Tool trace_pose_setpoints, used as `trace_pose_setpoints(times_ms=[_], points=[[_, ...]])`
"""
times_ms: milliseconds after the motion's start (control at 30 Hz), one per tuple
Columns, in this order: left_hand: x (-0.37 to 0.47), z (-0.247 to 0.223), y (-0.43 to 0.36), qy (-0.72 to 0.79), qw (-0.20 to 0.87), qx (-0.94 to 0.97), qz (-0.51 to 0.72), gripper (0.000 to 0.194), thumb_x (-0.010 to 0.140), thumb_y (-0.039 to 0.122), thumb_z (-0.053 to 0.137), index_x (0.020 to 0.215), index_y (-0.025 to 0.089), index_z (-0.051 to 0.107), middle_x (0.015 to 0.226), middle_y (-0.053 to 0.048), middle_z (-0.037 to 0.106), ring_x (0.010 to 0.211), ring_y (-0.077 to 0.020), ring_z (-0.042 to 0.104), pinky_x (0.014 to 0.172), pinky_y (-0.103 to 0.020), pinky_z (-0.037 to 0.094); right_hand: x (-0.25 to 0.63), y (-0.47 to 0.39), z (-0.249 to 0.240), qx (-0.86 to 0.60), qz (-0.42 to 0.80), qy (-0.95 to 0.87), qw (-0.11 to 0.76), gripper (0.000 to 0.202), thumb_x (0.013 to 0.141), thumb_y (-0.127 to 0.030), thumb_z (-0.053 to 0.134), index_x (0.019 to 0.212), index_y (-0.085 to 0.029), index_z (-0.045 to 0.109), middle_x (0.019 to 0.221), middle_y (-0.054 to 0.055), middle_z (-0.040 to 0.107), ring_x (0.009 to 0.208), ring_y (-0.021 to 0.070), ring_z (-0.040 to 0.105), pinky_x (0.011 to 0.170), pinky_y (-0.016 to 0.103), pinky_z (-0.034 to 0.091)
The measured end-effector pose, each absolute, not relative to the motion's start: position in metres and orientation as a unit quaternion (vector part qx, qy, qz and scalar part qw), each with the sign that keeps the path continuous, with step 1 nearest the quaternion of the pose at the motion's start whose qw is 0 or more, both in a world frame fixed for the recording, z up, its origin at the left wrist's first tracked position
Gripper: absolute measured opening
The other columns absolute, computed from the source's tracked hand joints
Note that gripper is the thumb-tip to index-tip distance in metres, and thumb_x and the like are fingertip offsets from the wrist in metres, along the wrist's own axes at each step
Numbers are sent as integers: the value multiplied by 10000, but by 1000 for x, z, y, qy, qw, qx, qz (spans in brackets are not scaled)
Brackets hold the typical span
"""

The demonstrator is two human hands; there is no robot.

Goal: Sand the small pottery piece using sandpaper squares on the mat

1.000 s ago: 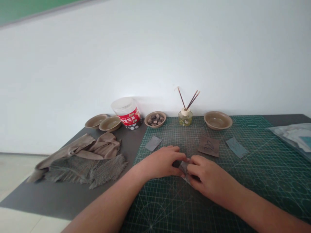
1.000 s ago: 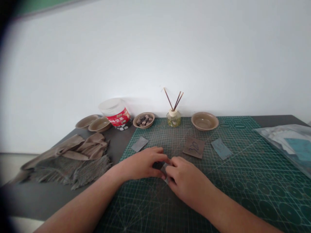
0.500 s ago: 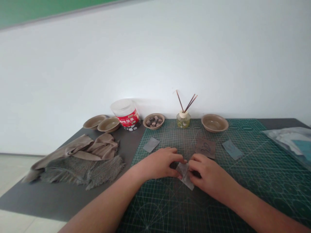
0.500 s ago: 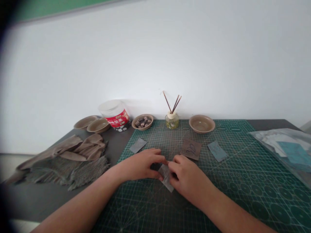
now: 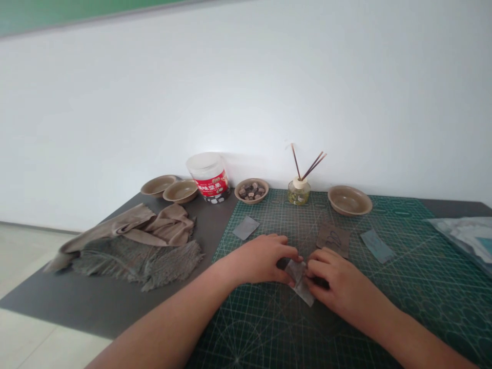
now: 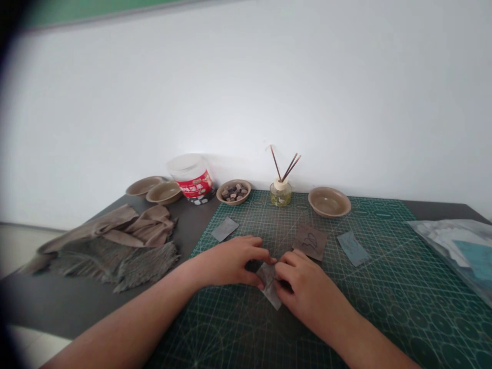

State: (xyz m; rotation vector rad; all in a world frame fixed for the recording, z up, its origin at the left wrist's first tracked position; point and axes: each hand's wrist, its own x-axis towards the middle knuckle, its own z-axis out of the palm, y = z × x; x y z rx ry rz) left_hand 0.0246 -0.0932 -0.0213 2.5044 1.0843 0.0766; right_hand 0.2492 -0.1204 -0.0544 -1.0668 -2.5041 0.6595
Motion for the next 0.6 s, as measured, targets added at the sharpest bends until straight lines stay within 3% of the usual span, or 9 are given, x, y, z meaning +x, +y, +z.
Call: trace_pose_setpoints(times_ms=[167, 367, 600], points=[[23, -24, -93, 387, 194, 901, 29, 433, 828, 534, 710, 1200, 314, 700, 948, -37, 624, 939, -257, 619, 792, -335, 431, 253, -119, -55, -383, 228, -881, 160, 113, 928, -127, 612, 840, -197, 621, 956, 36, 625, 951, 216, 575, 836, 371, 453], [18, -30, -93, 376, 188, 907, 40, 454, 843, 589, 656, 1215, 333, 691, 980, -53, 646, 969, -280, 632, 808, -362, 459, 258, -121, -62, -400, 184, -889, 126, 149, 871, -81, 594, 786, -202, 578, 913, 43, 602, 904, 227, 585, 771, 370, 485], [15, -36, -93, 373, 183, 909, 37, 503, 828, 648, 615, 1219, 339, 684, 1053, -84, 646, 1014, -327, 624, 832, -443, 484, 251, -121, -70, -352, 172, -909, 145, 132, 946, -142, 550, 897, -237, 627, 969, 52, 636, 929, 217, 610, 800, 362, 526]])
